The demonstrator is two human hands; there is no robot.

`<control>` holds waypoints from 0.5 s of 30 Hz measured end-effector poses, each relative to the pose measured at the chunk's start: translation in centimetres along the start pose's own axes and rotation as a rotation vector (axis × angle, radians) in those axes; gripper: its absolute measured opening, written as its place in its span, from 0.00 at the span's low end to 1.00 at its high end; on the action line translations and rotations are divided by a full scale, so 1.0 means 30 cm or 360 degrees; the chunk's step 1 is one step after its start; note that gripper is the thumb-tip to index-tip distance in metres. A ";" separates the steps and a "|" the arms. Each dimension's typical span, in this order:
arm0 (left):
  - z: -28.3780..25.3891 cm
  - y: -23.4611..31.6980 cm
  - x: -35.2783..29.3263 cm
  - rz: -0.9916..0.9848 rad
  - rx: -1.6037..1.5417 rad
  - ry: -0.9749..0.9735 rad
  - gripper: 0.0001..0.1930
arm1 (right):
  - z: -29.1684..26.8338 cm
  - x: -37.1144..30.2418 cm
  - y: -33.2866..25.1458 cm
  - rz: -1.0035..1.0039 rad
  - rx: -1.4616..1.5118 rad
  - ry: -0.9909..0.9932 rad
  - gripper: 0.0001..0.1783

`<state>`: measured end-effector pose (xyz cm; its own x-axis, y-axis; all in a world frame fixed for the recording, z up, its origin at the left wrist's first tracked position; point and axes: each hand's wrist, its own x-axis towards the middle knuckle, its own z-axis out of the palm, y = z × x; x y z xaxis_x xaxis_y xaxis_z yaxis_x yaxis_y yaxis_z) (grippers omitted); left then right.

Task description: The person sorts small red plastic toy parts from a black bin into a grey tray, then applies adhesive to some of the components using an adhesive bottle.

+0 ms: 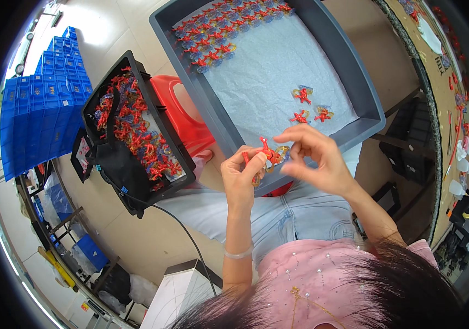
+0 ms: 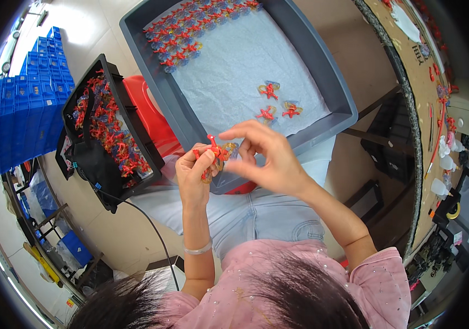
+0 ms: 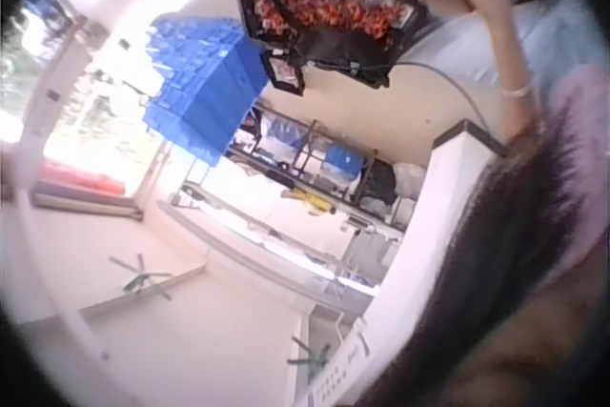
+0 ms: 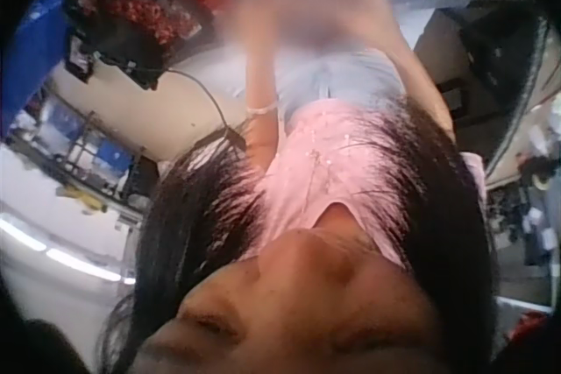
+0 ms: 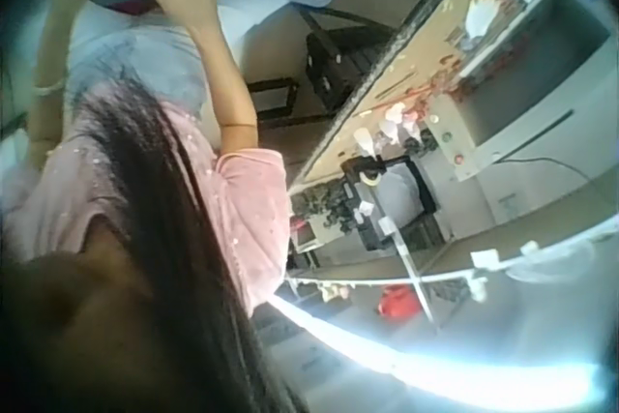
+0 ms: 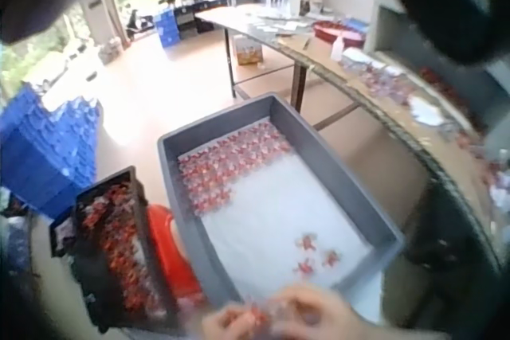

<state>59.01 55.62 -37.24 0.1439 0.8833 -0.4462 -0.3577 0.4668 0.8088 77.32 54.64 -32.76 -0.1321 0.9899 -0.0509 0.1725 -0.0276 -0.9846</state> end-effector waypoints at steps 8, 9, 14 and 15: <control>0.003 -0.011 -0.007 -0.0092 -0.0029 -0.0305 0.06 | -0.027 0.069 0.049 0.0710 0.0701 -0.0107 0.11; 0.004 -0.011 -0.006 -0.0116 -0.0066 -0.0329 0.06 | -0.029 0.070 0.049 0.0812 0.0796 -0.0148 0.11; 0.003 -0.011 0.007 -0.0180 -0.0194 -0.0441 0.05 | -0.012 0.053 0.062 0.0982 0.1251 -0.0148 0.11; -0.001 -0.019 0.010 -0.0182 -0.0252 -0.0481 0.05 | -0.007 0.051 0.056 0.1029 0.1319 -0.0132 0.11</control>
<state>59.23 55.62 -37.86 0.4490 0.8097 -0.3778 -0.4586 0.5717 0.6803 77.61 56.13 -34.47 -0.3247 0.7411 -0.5876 -0.4830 -0.6641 -0.5707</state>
